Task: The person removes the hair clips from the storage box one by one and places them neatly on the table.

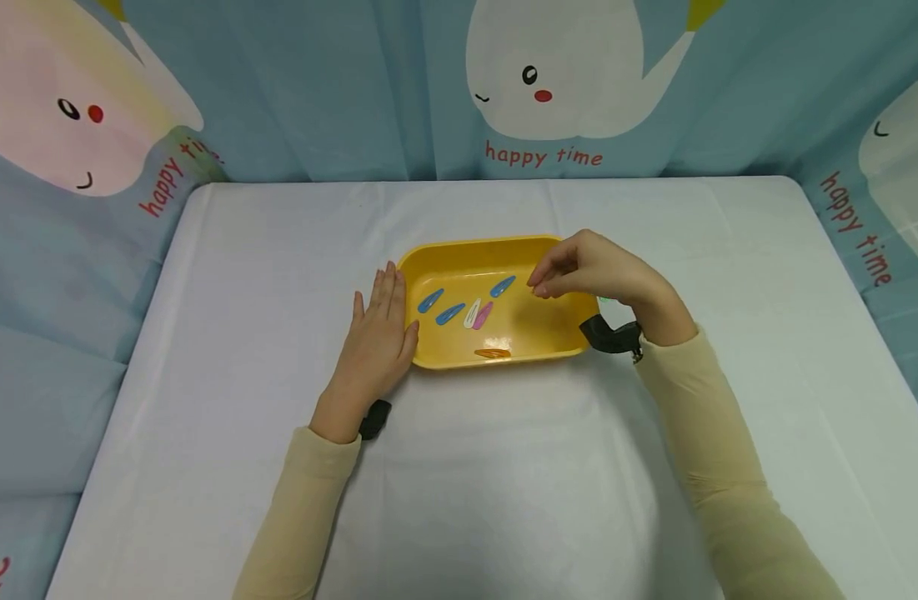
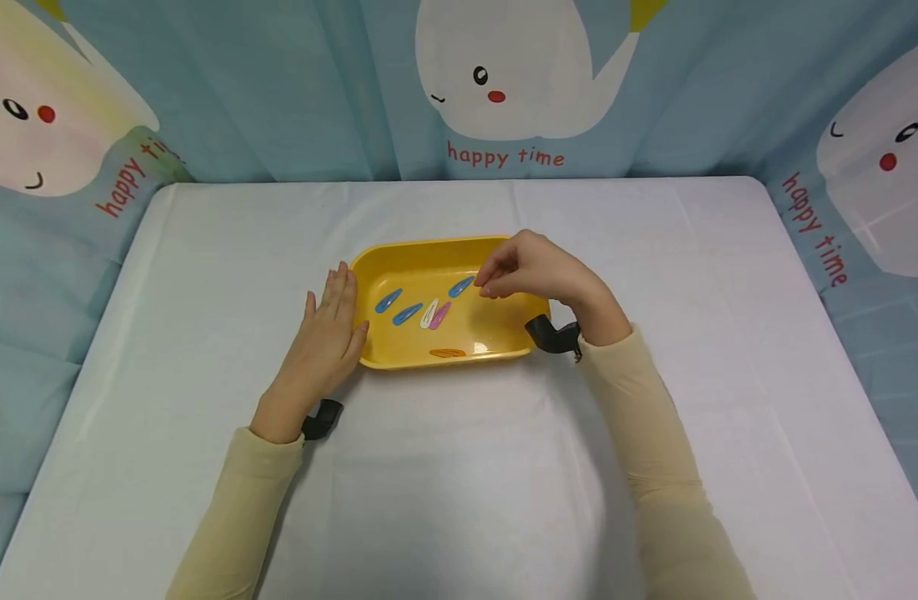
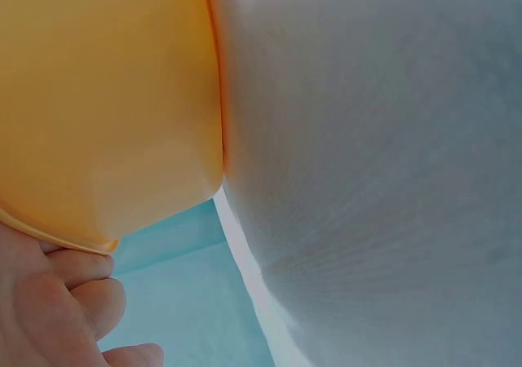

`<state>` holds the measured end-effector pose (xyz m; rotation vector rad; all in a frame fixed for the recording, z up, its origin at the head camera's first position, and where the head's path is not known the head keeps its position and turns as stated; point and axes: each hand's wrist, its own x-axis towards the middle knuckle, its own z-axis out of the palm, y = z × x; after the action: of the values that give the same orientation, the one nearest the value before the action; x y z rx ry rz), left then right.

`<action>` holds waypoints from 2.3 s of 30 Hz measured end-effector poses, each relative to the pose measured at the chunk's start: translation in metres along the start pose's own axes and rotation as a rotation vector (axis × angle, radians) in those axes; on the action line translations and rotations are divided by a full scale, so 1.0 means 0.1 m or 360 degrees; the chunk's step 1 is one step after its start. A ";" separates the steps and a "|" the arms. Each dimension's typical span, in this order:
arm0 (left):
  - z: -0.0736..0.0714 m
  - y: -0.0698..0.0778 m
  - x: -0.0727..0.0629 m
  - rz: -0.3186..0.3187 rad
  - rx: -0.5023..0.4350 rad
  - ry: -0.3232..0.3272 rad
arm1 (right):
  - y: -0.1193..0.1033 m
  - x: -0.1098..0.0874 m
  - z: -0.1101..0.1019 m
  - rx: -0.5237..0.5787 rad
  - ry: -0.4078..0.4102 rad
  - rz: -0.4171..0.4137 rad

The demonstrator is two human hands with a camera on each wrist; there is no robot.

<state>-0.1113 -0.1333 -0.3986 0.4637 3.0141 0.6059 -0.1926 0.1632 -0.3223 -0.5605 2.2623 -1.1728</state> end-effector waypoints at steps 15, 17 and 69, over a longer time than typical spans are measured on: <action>0.00 -0.03 0.01 -0.0004 0.0001 -0.0009 | -0.06 0.55 0.31 -0.0278 -0.0693 -0.0152; 0.00 -0.03 0.01 0.0001 -0.0002 -0.0005 | -0.05 0.60 0.34 -0.0292 -0.0746 -0.0145; 0.00 0.00 0.00 -0.0016 0.0006 -0.0003 | 0.12 0.65 0.38 -0.0335 -0.0976 0.0207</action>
<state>-0.1118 -0.1334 -0.3986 0.4486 3.0145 0.5988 -0.2211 0.1090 -0.3681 -0.7243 1.8569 -0.5897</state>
